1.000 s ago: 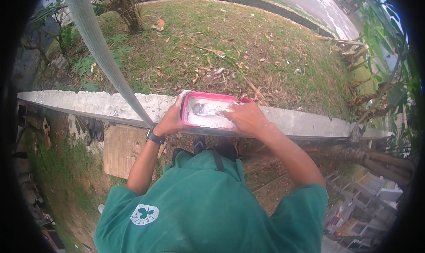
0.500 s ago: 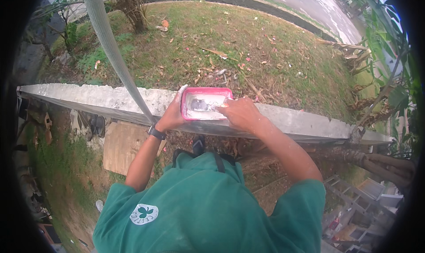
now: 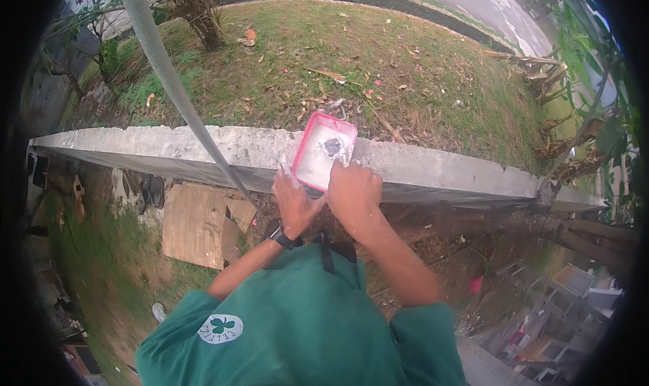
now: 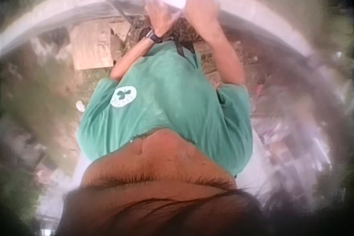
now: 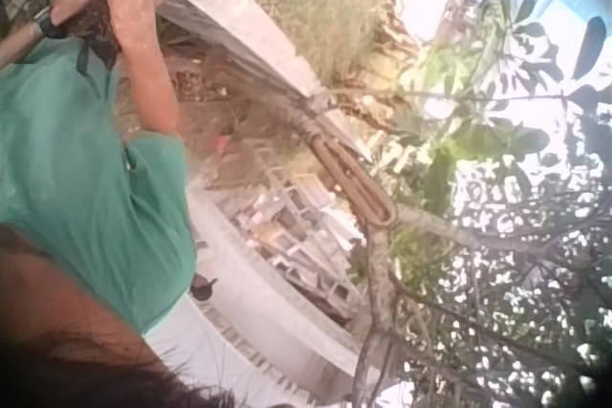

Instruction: The person mixes white paint in a pink tray using a putty knife, repeatedly scraping and folding the paint. They move between a tiled patio and a grassy area, handling the tray and a paint bucket while another person works nearby.

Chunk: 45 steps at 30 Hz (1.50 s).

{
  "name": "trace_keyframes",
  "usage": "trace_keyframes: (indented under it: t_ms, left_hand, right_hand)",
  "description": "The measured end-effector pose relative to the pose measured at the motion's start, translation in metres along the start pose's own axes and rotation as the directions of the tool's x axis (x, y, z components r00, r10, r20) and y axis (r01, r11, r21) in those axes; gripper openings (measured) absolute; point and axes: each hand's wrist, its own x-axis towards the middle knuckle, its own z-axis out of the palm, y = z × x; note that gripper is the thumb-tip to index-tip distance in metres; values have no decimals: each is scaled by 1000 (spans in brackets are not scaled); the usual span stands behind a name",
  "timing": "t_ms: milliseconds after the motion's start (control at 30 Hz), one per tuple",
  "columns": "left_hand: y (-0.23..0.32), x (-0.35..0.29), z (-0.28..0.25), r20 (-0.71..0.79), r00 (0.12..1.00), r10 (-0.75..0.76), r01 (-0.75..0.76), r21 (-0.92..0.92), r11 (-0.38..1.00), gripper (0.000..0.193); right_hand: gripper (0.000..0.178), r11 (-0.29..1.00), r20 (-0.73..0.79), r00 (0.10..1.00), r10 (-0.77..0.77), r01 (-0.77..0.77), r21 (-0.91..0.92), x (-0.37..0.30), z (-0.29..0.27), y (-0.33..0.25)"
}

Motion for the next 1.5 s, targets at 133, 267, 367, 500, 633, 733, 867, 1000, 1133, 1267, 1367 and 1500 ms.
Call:
trace_keyframes:
  t_ms: [133, 267, 367, 500, 633, 733, 867, 1000, 1133, 1267, 1367, 1500]
  left_hand:
    - [-18, 24, -38, 150, 985, 82, -61, -137, 989, 125]
    - [-67, 93, -72, 296, 850, 436, -362, -274, 891, 159]
    - [-80, 138, -58, 387, 691, 610, -519, -321, 792, 162]
    - [-82, 171, -25, 483, 589, 648, -491, -423, 762, 167]
    - [-83, 176, -3, 480, 492, 726, -562, -461, 686, 164]
    - [-86, 168, 2, 456, 525, 719, -542, -472, 695, 152]
    - [-82, 160, 1, 540, 466, 701, -643, -336, 688, 147]
    - [-73, 155, -3, 507, 524, 684, -627, -315, 713, 146]
    - [-69, 148, -8, 467, 545, 697, -654, -284, 701, 144]
    - [-72, 143, -6, 381, 579, 721, -656, -309, 689, 143]
    - [-74, 142, -2, 277, 586, 761, -690, -323, 648, 143]
    - [-73, 141, -2, 216, 592, 777, -700, -340, 628, 140]
  right_hand:
    - [27, 997, 144, 988, 54, -62, 55, -19, -2, -19]
    - [28, 955, 25, 961, 276, -277, 107, -19, -1, -29]
    - [42, 909, 12, 924, 381, -378, 175, -10, 0, -44]
    - [41, 853, 236, 852, 467, -505, 134, -16, -2, -70]
    - [42, 853, -91, 860, 502, -476, 214, -8, 4, -80]
    - [41, 818, 5, 835, 550, -540, 196, -3, 10, -86]
    - [40, 776, 38, 796, 604, -598, 199, -3, 14, -89]
    - [40, 788, -9, 803, 595, -582, 200, -1, 13, -82]
    - [40, 775, 50, 793, 607, -604, 186, 4, 14, -79]
    - [44, 769, 109, 787, 607, -616, 171, 5, 14, -81]
    - [45, 769, 126, 787, 604, -617, 169, 4, 11, -80]
    - [46, 748, 197, 753, 628, -654, 114, 2, 7, -75]
